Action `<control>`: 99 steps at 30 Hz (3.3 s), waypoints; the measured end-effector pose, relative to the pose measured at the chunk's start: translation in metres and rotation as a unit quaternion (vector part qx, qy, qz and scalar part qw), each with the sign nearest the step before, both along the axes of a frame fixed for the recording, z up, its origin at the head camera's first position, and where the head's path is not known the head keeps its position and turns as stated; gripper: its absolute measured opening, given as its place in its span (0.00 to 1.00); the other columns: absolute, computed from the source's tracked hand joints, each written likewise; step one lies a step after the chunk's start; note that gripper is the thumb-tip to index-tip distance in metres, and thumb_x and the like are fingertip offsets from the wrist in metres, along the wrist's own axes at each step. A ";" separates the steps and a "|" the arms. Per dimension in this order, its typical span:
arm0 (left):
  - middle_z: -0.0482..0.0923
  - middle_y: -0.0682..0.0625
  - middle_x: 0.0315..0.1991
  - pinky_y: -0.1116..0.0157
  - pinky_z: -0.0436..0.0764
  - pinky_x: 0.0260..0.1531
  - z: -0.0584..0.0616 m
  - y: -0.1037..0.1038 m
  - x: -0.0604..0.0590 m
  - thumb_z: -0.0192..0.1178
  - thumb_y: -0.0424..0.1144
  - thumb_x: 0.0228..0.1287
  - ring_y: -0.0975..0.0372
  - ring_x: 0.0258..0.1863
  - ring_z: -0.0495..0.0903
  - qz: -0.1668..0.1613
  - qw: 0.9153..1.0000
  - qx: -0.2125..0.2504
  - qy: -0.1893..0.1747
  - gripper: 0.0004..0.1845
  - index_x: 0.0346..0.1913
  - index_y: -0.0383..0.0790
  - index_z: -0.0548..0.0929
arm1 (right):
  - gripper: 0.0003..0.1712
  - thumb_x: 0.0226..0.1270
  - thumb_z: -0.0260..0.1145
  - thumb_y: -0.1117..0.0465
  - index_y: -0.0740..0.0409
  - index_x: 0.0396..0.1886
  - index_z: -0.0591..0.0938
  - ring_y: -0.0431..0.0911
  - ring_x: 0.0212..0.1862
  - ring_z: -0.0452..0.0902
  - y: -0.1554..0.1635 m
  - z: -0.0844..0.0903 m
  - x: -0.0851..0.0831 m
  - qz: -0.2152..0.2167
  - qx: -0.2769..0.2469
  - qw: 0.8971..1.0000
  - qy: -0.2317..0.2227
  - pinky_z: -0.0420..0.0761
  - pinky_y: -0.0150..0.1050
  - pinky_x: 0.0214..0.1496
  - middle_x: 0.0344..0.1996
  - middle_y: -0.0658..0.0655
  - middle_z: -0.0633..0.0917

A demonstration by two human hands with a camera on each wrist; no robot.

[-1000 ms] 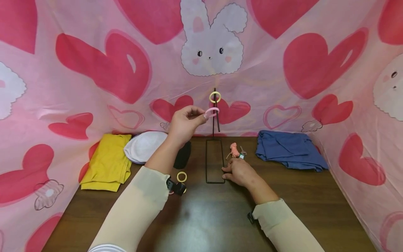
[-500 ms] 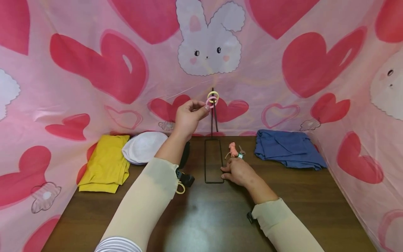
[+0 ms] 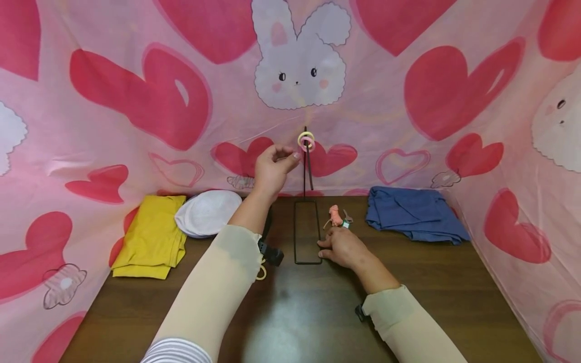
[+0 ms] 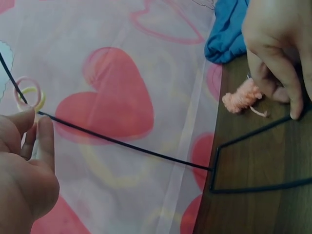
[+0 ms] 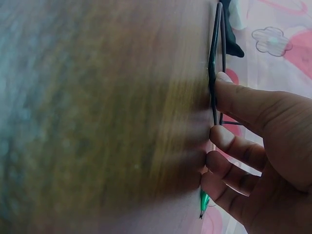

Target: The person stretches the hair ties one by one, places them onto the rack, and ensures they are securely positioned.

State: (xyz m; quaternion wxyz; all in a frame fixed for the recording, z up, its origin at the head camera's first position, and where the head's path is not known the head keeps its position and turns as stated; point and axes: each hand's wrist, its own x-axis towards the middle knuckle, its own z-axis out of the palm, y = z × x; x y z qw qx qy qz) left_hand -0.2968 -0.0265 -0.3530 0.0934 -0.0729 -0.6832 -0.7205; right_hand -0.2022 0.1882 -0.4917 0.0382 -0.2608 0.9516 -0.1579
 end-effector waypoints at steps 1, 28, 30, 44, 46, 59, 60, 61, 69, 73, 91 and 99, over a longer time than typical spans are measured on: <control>0.85 0.45 0.42 0.61 0.84 0.50 -0.002 -0.002 0.001 0.72 0.33 0.66 0.58 0.46 0.85 0.003 1.000 -0.010 0.002 0.09 0.45 0.35 0.84 | 0.19 0.65 0.76 0.53 0.55 0.53 0.90 0.52 0.51 0.80 0.000 0.001 0.000 -0.001 -0.001 1.000 -0.001 0.79 0.50 0.58 0.46 0.57 0.85; 0.87 0.52 0.43 0.60 0.80 0.48 -0.060 -0.076 0.065 0.75 0.41 0.62 0.58 0.42 0.83 -0.010 0.979 -0.204 0.007 0.11 0.46 0.44 0.90 | 0.20 0.65 0.76 0.52 0.55 0.54 0.90 0.51 0.48 0.79 -0.001 0.000 -0.002 0.008 0.008 1.000 -0.001 0.79 0.49 0.55 0.43 0.55 0.84; 0.87 0.54 0.44 0.59 0.80 0.48 -0.065 -0.083 0.068 0.75 0.42 0.62 0.59 0.43 0.82 -0.019 0.974 -0.227 0.001 0.10 0.45 0.46 0.90 | 0.19 0.65 0.76 0.52 0.55 0.53 0.90 0.51 0.48 0.79 0.000 0.000 -0.002 0.009 0.005 1.000 0.001 0.79 0.49 0.55 0.43 0.55 0.84; 0.86 0.47 0.44 0.57 0.78 0.49 -0.103 -0.125 0.081 0.75 0.39 0.62 0.52 0.48 0.82 -0.144 0.925 -0.350 -0.026 0.14 0.51 0.44 0.90 | 0.20 0.66 0.75 0.52 0.55 0.54 0.90 0.52 0.48 0.79 -0.001 -0.001 -0.003 0.006 0.009 1.000 -0.008 0.78 0.51 0.57 0.43 0.54 0.84; 0.85 0.45 0.45 0.56 0.78 0.49 -0.108 -0.129 0.081 0.74 0.39 0.63 0.51 0.49 0.81 -0.161 0.913 -0.374 -0.021 0.14 0.52 0.44 0.90 | 0.20 0.66 0.75 0.52 0.55 0.54 0.90 0.52 0.48 0.79 -0.001 -0.001 -0.003 0.008 0.009 1.000 -0.009 0.78 0.51 0.57 0.43 0.55 0.84; 0.82 0.50 0.41 0.59 0.77 0.46 -0.128 -0.144 0.081 0.75 0.31 0.58 0.56 0.43 0.79 -0.212 0.862 -0.460 -0.015 0.18 0.52 0.46 0.91 | 0.20 0.66 0.76 0.53 0.55 0.54 0.90 0.50 0.47 0.79 -0.001 -0.001 -0.003 0.010 0.009 1.000 -0.004 0.78 0.49 0.55 0.42 0.54 0.84; 0.82 0.50 0.40 0.59 0.77 0.47 -0.129 -0.145 0.081 0.75 0.30 0.58 0.57 0.43 0.79 -0.213 0.859 -0.466 -0.011 0.18 0.52 0.46 0.91 | 0.19 0.66 0.76 0.53 0.55 0.54 0.90 0.50 0.47 0.79 -0.001 -0.001 -0.003 0.011 0.009 1.000 -0.003 0.78 0.49 0.55 0.42 0.54 0.84; 0.82 0.50 0.40 0.59 0.77 0.48 -0.130 -0.145 0.081 0.75 0.30 0.57 0.58 0.43 0.79 -0.215 0.856 -0.471 -0.004 0.19 0.52 0.46 0.91 | 0.19 0.66 0.76 0.53 0.55 0.54 0.90 0.50 0.47 0.79 -0.001 -0.001 -0.003 0.012 0.009 1.000 -0.001 0.78 0.49 0.55 0.42 0.54 0.84; 0.81 0.51 0.38 0.60 0.77 0.45 -0.137 -0.146 0.078 0.75 0.30 0.55 0.60 0.40 0.78 -0.228 0.822 -0.520 0.036 0.20 0.53 0.44 0.91 | 0.20 0.67 0.75 0.52 0.55 0.54 0.90 0.49 0.47 0.78 -0.001 -0.001 -0.003 0.020 0.013 1.000 0.003 0.78 0.48 0.55 0.41 0.54 0.84; 0.79 0.52 0.35 0.61 0.76 0.42 -0.136 -0.144 0.077 0.75 0.31 0.56 0.60 0.37 0.77 -0.233 0.812 -0.535 0.033 0.17 0.51 0.44 0.92 | 0.20 0.67 0.75 0.52 0.55 0.55 0.90 0.49 0.46 0.78 -0.001 -0.001 -0.003 0.018 0.016 1.000 0.001 0.78 0.48 0.55 0.41 0.54 0.84; 0.77 0.60 0.31 0.59 0.77 0.46 -0.142 -0.139 0.078 0.73 0.36 0.62 0.61 0.38 0.79 -0.191 0.809 -0.551 0.079 0.03 0.31 0.48 0.90 | 0.20 0.66 0.76 0.52 0.56 0.54 0.90 0.48 0.44 0.78 0.002 0.001 -0.002 0.032 0.008 0.999 0.012 0.79 0.46 0.52 0.40 0.54 0.83; 0.76 0.59 0.31 0.59 0.76 0.47 -0.137 -0.137 0.077 0.70 0.36 0.66 0.61 0.38 0.77 -0.170 0.815 -0.547 0.091 0.04 0.33 0.47 0.89 | 0.21 0.66 0.75 0.52 0.56 0.55 0.89 0.49 0.46 0.78 0.001 0.002 -0.002 0.029 0.006 1.000 0.000 0.79 0.47 0.52 0.43 0.55 0.84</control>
